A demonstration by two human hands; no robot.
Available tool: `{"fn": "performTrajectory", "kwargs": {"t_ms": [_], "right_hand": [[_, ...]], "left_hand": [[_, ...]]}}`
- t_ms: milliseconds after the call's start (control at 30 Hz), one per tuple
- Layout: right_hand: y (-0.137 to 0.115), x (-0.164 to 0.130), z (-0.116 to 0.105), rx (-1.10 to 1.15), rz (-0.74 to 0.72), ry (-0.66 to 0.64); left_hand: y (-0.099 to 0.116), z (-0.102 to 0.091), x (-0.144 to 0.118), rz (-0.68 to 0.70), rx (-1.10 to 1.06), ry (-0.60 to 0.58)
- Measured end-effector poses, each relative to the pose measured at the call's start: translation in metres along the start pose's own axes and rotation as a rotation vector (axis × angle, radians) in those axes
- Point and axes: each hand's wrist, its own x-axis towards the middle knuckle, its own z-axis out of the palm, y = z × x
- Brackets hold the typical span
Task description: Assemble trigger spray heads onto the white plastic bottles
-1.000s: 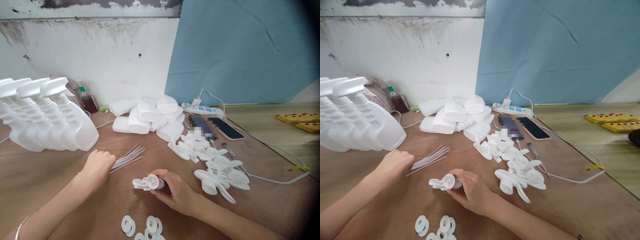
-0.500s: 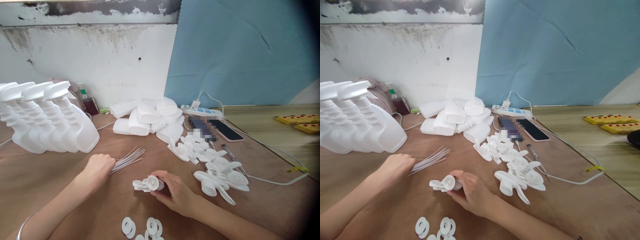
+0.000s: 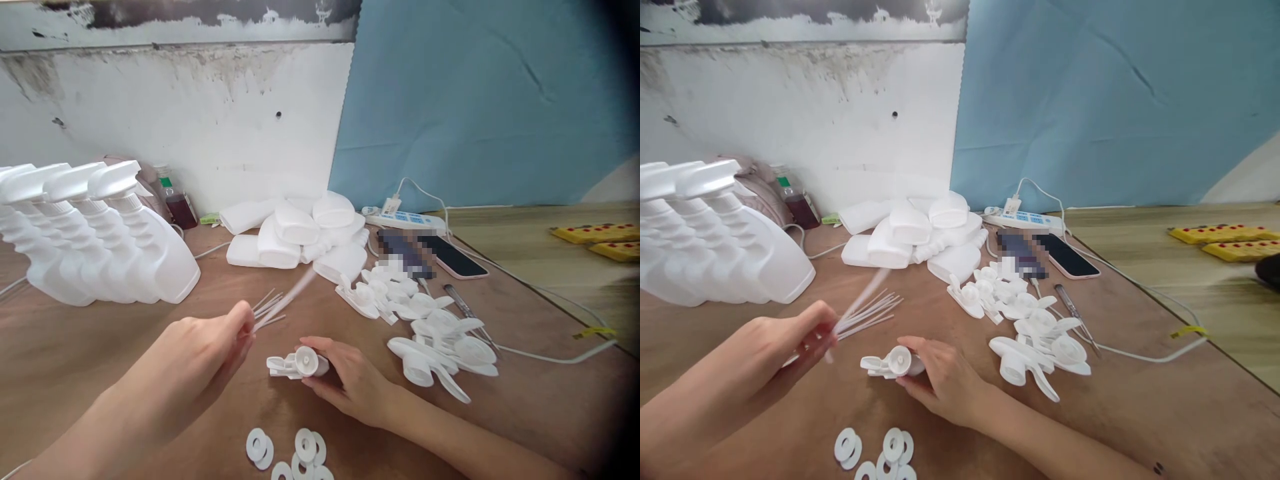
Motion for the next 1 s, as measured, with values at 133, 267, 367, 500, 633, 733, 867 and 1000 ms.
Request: {"fn": "performTrajectory", "kwargs": {"t_ms": [133,267,367,500,633,733,867,1000], "right_hand": [[0.0,0.001,0.0,0.002,-0.026,0.02],[-0.001,0.001,-0.002,0.009,-0.037,0.028],[-0.001,0.001,-0.002,0.007,-0.046,0.041],[-0.002,0.002,-0.002,0.017,-0.054,0.05],[-0.003,0.003,-0.003,0.008,-0.06,0.052],[-0.003,0.003,-0.003,0.006,-0.061,0.046],[-0.002,0.002,-0.003,0.014,-0.059,0.042],[-0.002,0.002,-0.003,0.009,-0.063,0.04]], "left_hand": [[0.007,0.021,0.02,-0.093,-0.653,-0.021],[0.006,0.042,0.026,-0.101,-0.845,0.089],[0.006,0.046,0.023,-0.037,-0.845,0.214],[0.008,0.047,0.02,0.007,-0.856,0.298],[0.008,0.05,0.021,0.025,-0.851,0.295],[0.005,0.051,0.021,0.041,-0.82,0.298],[0.002,0.051,0.021,0.061,-0.732,0.288],[0.001,0.05,0.02,0.096,-0.648,0.292]]}}
